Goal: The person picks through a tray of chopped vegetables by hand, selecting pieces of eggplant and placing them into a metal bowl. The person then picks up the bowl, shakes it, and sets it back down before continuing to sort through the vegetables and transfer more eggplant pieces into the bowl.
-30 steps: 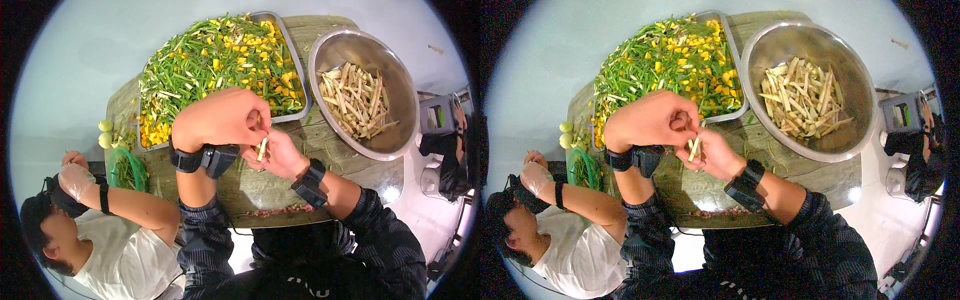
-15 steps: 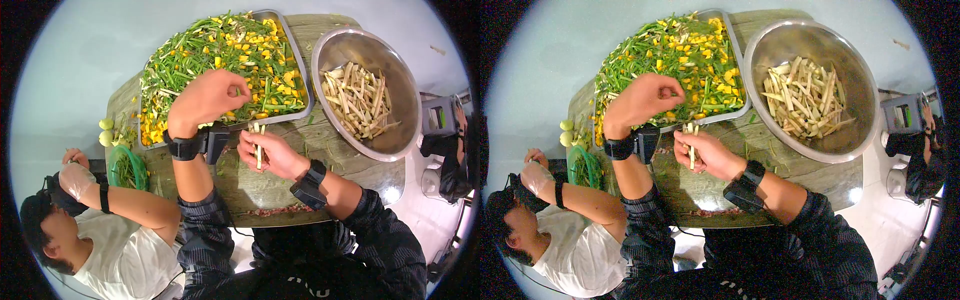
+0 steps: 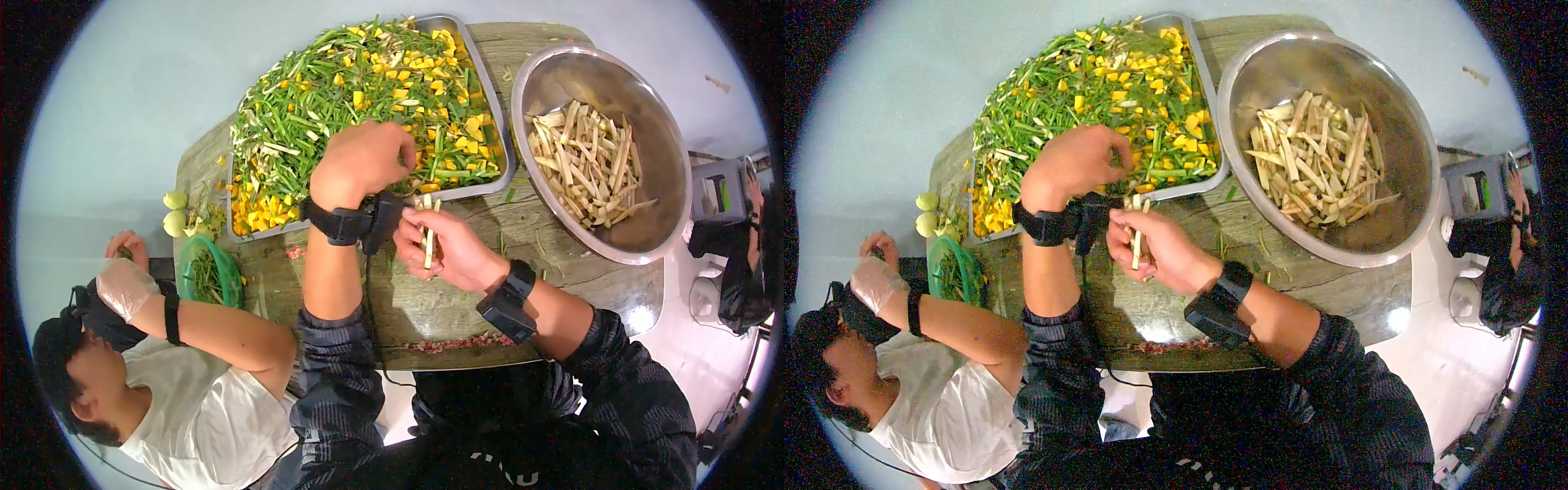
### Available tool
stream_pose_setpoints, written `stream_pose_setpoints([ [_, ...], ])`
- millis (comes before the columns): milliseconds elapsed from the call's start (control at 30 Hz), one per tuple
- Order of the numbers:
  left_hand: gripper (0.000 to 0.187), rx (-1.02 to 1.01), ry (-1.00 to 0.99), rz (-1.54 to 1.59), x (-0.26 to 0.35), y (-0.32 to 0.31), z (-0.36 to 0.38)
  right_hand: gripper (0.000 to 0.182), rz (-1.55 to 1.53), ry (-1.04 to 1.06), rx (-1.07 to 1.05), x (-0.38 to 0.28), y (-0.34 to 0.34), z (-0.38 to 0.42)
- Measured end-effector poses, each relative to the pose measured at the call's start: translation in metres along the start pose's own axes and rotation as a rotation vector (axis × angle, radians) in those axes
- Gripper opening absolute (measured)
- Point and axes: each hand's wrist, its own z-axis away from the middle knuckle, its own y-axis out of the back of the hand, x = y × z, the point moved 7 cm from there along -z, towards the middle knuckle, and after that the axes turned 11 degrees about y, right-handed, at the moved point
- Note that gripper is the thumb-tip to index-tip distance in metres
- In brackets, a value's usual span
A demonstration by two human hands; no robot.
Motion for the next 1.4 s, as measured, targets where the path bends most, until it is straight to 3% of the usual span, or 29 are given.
stream_pose_setpoints([
  [200, 0.018, 0.008, 0.000, -0.036, 0.006, 0.012, 0.009, 0.036, 0.032, 0.019, -0.015, -0.001, 0.001, -0.001],
  [300, 0.017, -0.127, -0.052, 0.125, 0.006, 0.019, 0.016, 0.036, 0.012, 0.031, -0.018, -0.003, -0.002, 0.000],
  [367, 0.016, 0.002, -0.199, 0.331, 0.006, 0.030, 0.017, 0.036, 0.011, 0.027, -0.016, -0.002, -0.002, -0.001],
  [500, 0.019, 0.177, -0.268, 0.309, 0.006, 0.045, 0.025, 0.036, 0.007, 0.022, -0.005, -0.002, -0.001, -0.001],
  [667, 0.017, -0.044, -0.207, 0.606, -0.002, 0.034, 0.017, 0.035, 0.003, 0.019, -0.010, -0.002, -0.003, -0.001],
  [767, 0.021, -0.068, -0.201, 0.807, -0.004, 0.031, 0.014, 0.035, 0.018, 0.027, -0.005, -0.002, -0.002, -0.001],
  [1000, 0.028, -0.004, -0.228, 0.713, -0.003, 0.037, 0.014, 0.036, 0.028, 0.033, -0.008, -0.003, -0.002, -0.002],
  [1067, 0.026, -0.001, -0.114, 0.700, -0.008, 0.042, 0.015, 0.036, 0.025, 0.032, -0.007, -0.003, -0.003, -0.001],
  [1167, 0.023, 0.129, -0.145, 0.627, -0.011, 0.050, 0.015, 0.036, 0.021, 0.031, 0.000, -0.003, -0.002, -0.001],
  [1300, 0.021, 0.160, -0.137, 0.549, -0.006, 0.052, 0.015, 0.036, 0.028, 0.030, 0.008, -0.004, -0.003, -0.001],
  [1400, 0.019, 0.176, -0.037, 0.483, -0.011, 0.053, 0.017, 0.036, 0.021, 0.021, -0.003, -0.002, -0.002, -0.002],
])
